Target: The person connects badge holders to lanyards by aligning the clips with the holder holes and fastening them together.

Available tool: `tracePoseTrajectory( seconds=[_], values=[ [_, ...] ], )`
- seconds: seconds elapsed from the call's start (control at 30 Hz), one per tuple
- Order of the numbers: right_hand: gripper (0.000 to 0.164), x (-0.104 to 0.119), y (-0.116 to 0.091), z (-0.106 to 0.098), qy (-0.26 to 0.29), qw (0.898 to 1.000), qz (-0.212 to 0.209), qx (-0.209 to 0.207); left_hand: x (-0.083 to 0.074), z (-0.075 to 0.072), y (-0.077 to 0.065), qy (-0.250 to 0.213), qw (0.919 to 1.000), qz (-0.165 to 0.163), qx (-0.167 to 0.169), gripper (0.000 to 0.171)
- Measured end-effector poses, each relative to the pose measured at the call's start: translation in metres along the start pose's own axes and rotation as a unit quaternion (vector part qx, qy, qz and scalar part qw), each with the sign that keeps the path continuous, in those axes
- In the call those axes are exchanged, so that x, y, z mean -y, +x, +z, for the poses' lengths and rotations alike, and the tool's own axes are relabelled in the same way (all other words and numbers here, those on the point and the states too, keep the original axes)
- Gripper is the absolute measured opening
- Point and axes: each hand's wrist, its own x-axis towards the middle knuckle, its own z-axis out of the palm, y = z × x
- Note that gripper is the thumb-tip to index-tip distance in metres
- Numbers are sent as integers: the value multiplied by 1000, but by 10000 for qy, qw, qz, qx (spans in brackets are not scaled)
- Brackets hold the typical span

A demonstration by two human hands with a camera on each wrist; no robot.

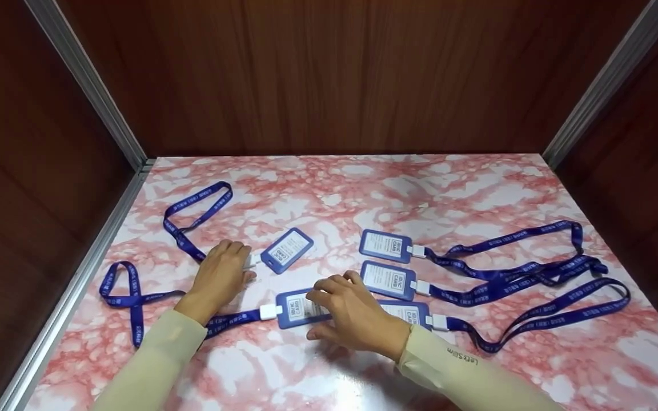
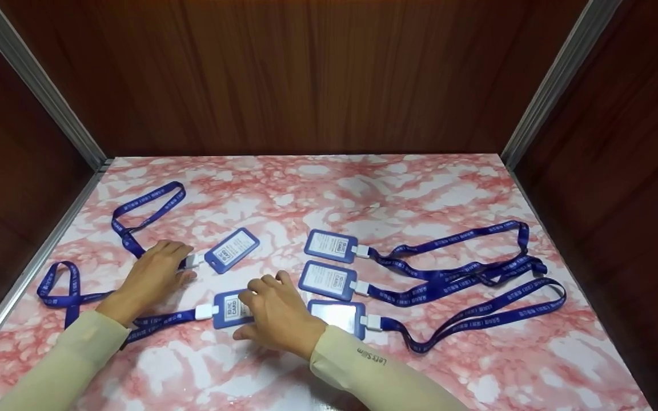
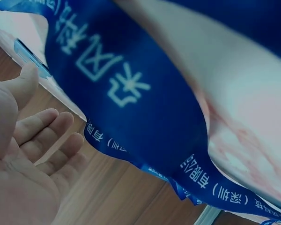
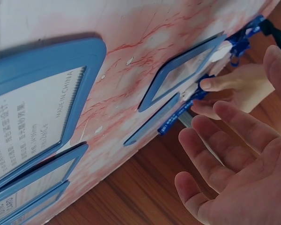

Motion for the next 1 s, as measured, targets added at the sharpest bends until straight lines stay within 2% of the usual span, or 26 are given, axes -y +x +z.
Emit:
tracePoseTrajectory(
  seconds=[0.23, 0.5, 0.8, 1.0],
  values=[
    [62, -1, -2, -1, 61, 10000, 30, 43, 1, 1, 3, 50, 10000, 32, 7, 42],
    [62, -2, -3, -2, 112, 9998, 93, 110, 3, 5, 4, 29, 9998, 126, -142, 30],
    [61, -2, -3, -1, 19, 10000, 41, 59, 7, 10, 8, 207, 9992, 229, -244, 28],
    [61, -2, -3, -3, 54, 9999, 73, 96, 9, 13, 9, 218, 9996, 128, -95, 22]
  ],
)
